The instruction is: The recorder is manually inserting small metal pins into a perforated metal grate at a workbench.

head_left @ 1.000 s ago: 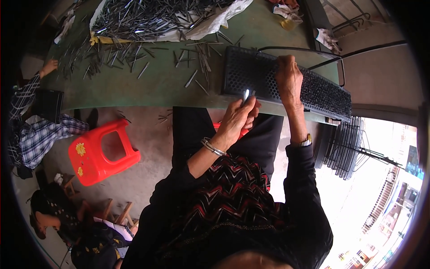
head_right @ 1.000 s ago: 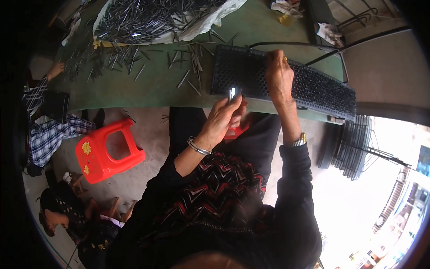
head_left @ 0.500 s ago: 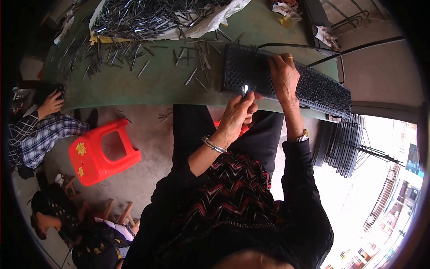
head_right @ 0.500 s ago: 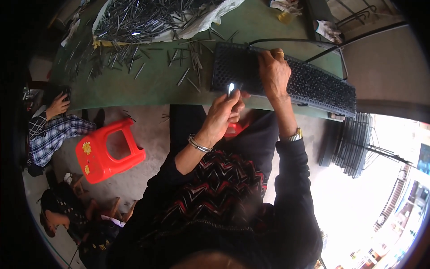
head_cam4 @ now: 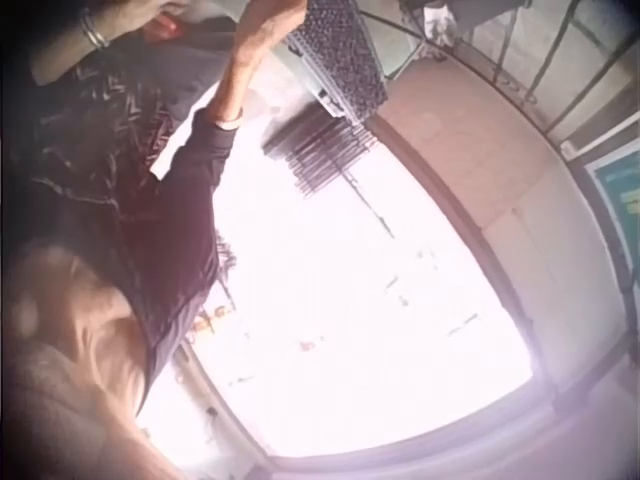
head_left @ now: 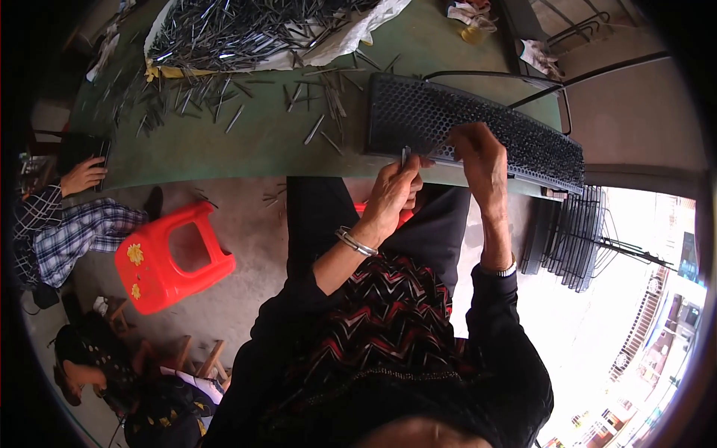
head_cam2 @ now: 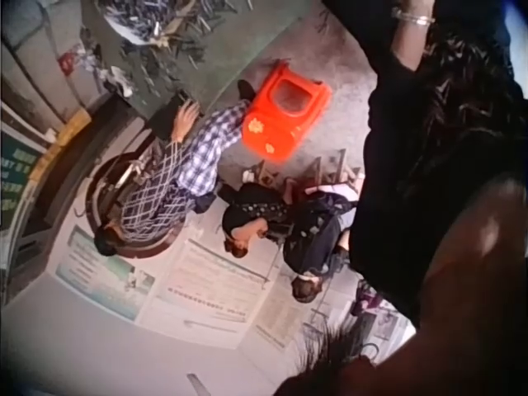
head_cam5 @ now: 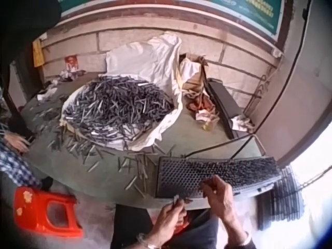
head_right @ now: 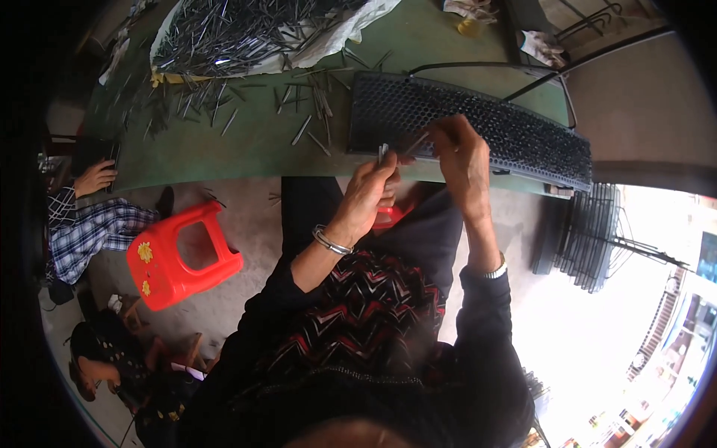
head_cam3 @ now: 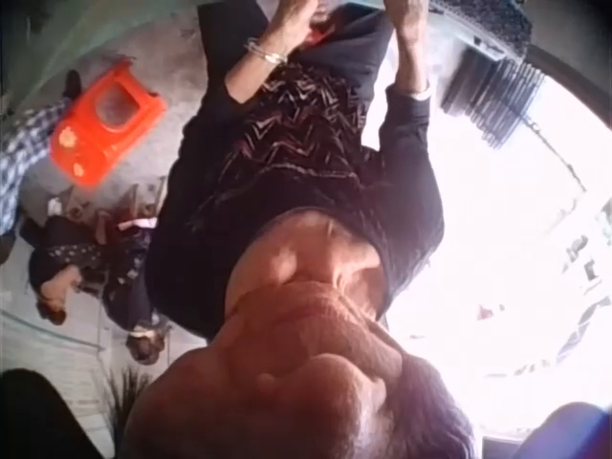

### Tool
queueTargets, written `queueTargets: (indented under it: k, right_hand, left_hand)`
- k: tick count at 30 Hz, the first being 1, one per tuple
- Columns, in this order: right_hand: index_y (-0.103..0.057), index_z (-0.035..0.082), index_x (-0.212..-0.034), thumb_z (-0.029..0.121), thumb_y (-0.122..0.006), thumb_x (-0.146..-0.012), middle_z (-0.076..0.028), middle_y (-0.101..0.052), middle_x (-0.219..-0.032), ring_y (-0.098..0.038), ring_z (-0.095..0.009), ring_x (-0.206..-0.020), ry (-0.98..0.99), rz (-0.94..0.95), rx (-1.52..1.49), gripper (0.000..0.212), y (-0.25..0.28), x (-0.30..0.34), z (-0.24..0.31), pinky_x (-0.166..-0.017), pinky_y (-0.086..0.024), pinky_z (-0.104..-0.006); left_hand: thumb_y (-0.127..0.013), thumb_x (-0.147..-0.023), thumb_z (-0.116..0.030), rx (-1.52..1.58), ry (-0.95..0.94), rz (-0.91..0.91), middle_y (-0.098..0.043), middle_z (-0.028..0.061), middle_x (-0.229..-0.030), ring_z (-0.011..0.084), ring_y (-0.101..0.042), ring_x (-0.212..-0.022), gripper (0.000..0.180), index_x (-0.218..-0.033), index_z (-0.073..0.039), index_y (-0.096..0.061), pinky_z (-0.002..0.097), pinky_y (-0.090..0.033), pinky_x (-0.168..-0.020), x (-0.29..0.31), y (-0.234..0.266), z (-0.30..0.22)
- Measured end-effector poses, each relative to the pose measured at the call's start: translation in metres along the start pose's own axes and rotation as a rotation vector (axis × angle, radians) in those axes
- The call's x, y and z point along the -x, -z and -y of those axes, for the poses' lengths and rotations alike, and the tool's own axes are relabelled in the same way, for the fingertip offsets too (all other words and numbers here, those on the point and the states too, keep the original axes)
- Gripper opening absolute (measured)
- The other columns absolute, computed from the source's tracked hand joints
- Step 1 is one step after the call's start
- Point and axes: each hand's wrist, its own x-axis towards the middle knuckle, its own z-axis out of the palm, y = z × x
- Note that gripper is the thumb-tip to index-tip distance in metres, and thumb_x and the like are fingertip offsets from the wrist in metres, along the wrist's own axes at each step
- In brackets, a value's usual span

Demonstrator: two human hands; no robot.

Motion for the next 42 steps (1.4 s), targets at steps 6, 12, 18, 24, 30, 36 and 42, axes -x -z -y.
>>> queueTargets:
  k: [6,12,18,24,30,36,42]
  right_hand:
    - [-0.059,0.004,-0.090,0.009,-0.057,-0.087,-0.007,-0.062,-0.071,-0.056,-0.011,-0.060,0.330,-0.586,0.487,0.006,0.003,-0.031,-0.021,-0.058,-0.045,-0.0264]
    - [-0.059,0.005,-0.093,0.012,-0.059,-0.087,-0.012,-0.062,-0.080,-0.060,-0.029,-0.071,0.337,-0.570,0.604,0.008,-0.006,-0.043,-0.042,-0.065,-0.048,-0.0360]
    - [-0.068,0.011,-0.096,0.014,-0.063,-0.084,-0.008,-0.059,-0.091,-0.060,-0.026,-0.079,0.364,-0.504,0.864,0.013,-0.010,-0.037,-0.040,-0.069,-0.048,-0.0345]
    - [-0.067,0.002,-0.094,0.013,-0.064,-0.084,-0.010,-0.057,-0.087,-0.060,-0.021,-0.078,0.087,0.053,0.222,0.016,0.003,0.000,-0.008,-0.067,-0.048,-0.0321]
    - [-0.063,-0.004,-0.091,0.008,-0.061,-0.082,-0.009,-0.063,-0.086,-0.065,-0.018,-0.080,0.077,0.229,0.136,0.015,0.013,0.010,-0.015,-0.074,-0.051,-0.0278]
    - [-0.062,-0.004,-0.091,0.007,-0.059,-0.084,-0.009,-0.064,-0.082,-0.064,-0.016,-0.080,-0.117,0.168,0.031,0.014,0.008,0.017,-0.005,-0.074,-0.050,-0.0276]
    - [-0.060,0.000,-0.090,0.006,-0.057,-0.086,-0.007,-0.064,-0.078,-0.061,-0.013,-0.072,-0.007,-0.205,0.231,0.009,0.008,0.009,-0.001,-0.066,-0.048,-0.0271]
  left_hand:
    - [-0.051,-0.095,-0.043,0.001,0.025,-0.024,-0.034,-0.0079,-0.063,0.0010,-0.026,-0.049,0.034,-0.089,-0.009,-0.053,0.0182,-0.018,-0.044,0.004,-0.013,-0.004]
    - [-0.052,-0.096,-0.037,0.039,-0.019,0.042,-0.046,-0.0032,-0.067,0.0028,-0.032,-0.054,0.033,-0.093,-0.005,-0.059,0.0184,-0.026,-0.048,0.001,-0.004,0.000]
    - [-0.053,-0.096,-0.034,0.031,-0.043,0.088,-0.051,-0.0003,-0.066,0.0027,-0.036,-0.053,0.032,-0.100,-0.003,-0.061,0.0179,-0.027,-0.046,-0.001,-0.005,0.000]
    - [-0.054,-0.095,-0.035,0.010,-0.039,0.103,-0.054,0.0011,-0.068,0.0025,-0.037,-0.054,0.033,-0.100,-0.003,-0.061,0.0178,-0.027,-0.046,0.000,-0.004,0.000]
    - [-0.054,-0.095,-0.031,0.019,0.015,0.116,-0.057,0.0039,-0.073,0.0031,-0.037,-0.056,0.028,-0.097,-0.003,-0.060,0.0186,-0.028,-0.049,0.003,-0.010,-0.001]
    - [-0.052,-0.095,-0.039,-0.038,-0.014,0.075,-0.055,0.0020,-0.070,0.0028,-0.042,-0.059,0.036,-0.100,-0.004,-0.060,0.0180,-0.029,-0.048,-0.004,-0.003,0.009]
    - [-0.047,-0.097,-0.041,-0.012,0.107,-0.061,-0.054,0.0018,-0.069,0.0048,-0.042,-0.056,0.039,-0.101,-0.004,-0.058,0.0210,-0.035,-0.048,-0.007,-0.002,0.004]
